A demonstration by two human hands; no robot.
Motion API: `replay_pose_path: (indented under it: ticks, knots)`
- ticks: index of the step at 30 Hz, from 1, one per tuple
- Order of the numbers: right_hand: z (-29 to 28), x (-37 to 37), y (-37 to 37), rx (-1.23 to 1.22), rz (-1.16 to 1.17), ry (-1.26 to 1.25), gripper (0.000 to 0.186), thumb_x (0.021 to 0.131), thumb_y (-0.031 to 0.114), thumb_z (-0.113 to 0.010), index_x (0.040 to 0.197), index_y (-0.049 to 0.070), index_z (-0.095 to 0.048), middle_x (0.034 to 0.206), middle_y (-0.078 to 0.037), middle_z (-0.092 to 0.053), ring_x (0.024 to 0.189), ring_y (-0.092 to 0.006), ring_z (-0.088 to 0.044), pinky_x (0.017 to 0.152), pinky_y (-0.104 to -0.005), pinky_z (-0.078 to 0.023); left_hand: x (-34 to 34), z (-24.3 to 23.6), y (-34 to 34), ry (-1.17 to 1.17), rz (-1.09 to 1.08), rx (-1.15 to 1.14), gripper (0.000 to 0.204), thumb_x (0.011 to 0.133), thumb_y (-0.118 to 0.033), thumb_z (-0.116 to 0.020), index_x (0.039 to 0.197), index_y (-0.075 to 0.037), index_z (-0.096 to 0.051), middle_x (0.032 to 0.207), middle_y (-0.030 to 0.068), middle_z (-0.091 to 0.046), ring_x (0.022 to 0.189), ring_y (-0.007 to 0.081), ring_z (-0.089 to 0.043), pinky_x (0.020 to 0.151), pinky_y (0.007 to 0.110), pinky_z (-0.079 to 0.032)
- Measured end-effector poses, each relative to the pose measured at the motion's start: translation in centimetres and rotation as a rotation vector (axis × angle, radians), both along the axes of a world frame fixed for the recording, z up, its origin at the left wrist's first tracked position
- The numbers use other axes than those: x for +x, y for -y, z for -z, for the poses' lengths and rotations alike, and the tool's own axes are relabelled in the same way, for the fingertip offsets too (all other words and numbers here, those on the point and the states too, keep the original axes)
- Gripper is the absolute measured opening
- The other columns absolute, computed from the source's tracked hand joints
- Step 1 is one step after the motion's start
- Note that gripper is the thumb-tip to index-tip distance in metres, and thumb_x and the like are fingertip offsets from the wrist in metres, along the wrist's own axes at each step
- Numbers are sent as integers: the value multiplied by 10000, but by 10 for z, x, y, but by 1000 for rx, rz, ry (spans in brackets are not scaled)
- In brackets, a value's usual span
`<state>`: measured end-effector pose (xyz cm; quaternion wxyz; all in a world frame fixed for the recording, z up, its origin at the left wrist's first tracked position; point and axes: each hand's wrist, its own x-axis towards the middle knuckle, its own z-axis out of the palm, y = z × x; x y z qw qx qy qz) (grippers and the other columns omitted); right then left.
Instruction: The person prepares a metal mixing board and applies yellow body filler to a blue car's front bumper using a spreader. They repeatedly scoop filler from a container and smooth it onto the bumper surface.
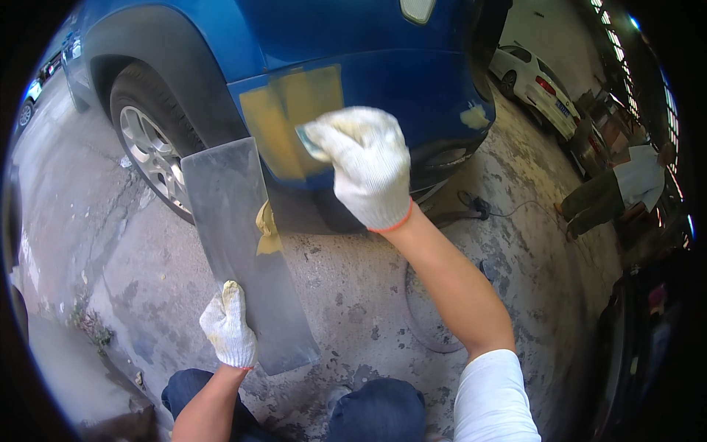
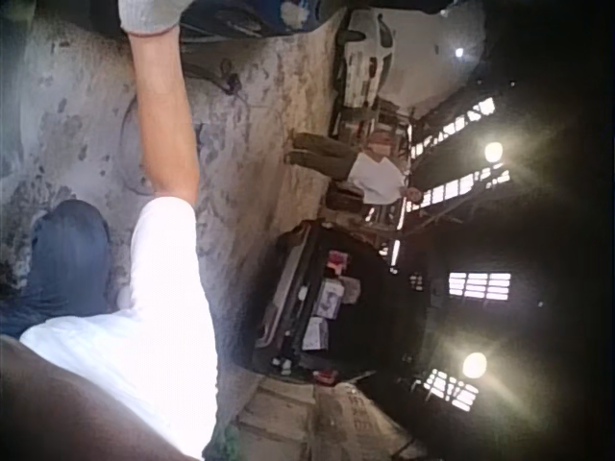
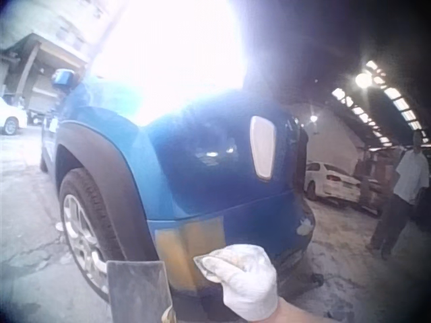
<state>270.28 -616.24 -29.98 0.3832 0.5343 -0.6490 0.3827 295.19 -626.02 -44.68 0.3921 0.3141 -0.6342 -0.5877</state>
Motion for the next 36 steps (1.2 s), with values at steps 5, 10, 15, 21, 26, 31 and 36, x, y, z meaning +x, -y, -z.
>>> replay_pose_path:
  ticks: [5,10,15,21,26,31,36]
  knots:
    - [-37,-6,35,-28,23,-503,287,706,-54,-764,963,62,-816,905,-66,-776,836,-265,-729,781,-388,-570,0,2,5,5,19,-6,470,1038,-215,-717,672,21,-540,536,64,-419,561,134,-343,511,392,-303]
    - [-43,-7,48,-31,-2,-519,288,691,-60,-758,944,66,-817,888,-68,-779,827,-262,-736,775,-387,-576,0,2,7,-10,25,-51,448,1030,-216,-718,686,21,-557,541,68,-425,549,147,-356,512,389,-315]
    - [-29,-10,42,24,22,-500,295,696,-63,-752,935,96,-822,903,-66,-787,866,-258,-741,832,-380,-570,2,5,8,30,111,3,335,1047,-200,-709,835,53,-660,659,33,-554,633,110,-451,573,337,-387]
    - [0,-7,22,102,45,-462,307,676,-52,-759,942,94,-809,916,-66,-781,871,-268,-735,807,-396,-567,1,8,11,13,120,79,328,1034,-174,-703,794,43,-652,616,68,-543,580,137,-462,544,359,-367]
    - [22,-2,5,165,22,-422,307,641,-6,-766,935,77,-793,918,-60,-772,846,-262,-725,799,-400,-552,-2,10,10,62,59,-1,344,1021,-158,-708,758,52,-634,563,109,-509,526,166,-449,515,389,-347]
    - [47,-5,-13,226,0,-363,326,627,9,-770,945,77,-794,945,-52,-770,868,-254,-722,801,-407,-548,-1,8,6,53,4,-59,341,1029,-161,-705,784,69,-648,574,120,-525,537,172,-446,524,386,-358]
    - [69,-8,-23,242,33,-340,302,658,9,-772,948,87,-800,953,-38,-765,905,-250,-718,829,-420,-557,1,4,3,44,6,-20,342,1030,-165,-713,794,75,-653,579,126,-533,538,183,-444,529,388,-364]
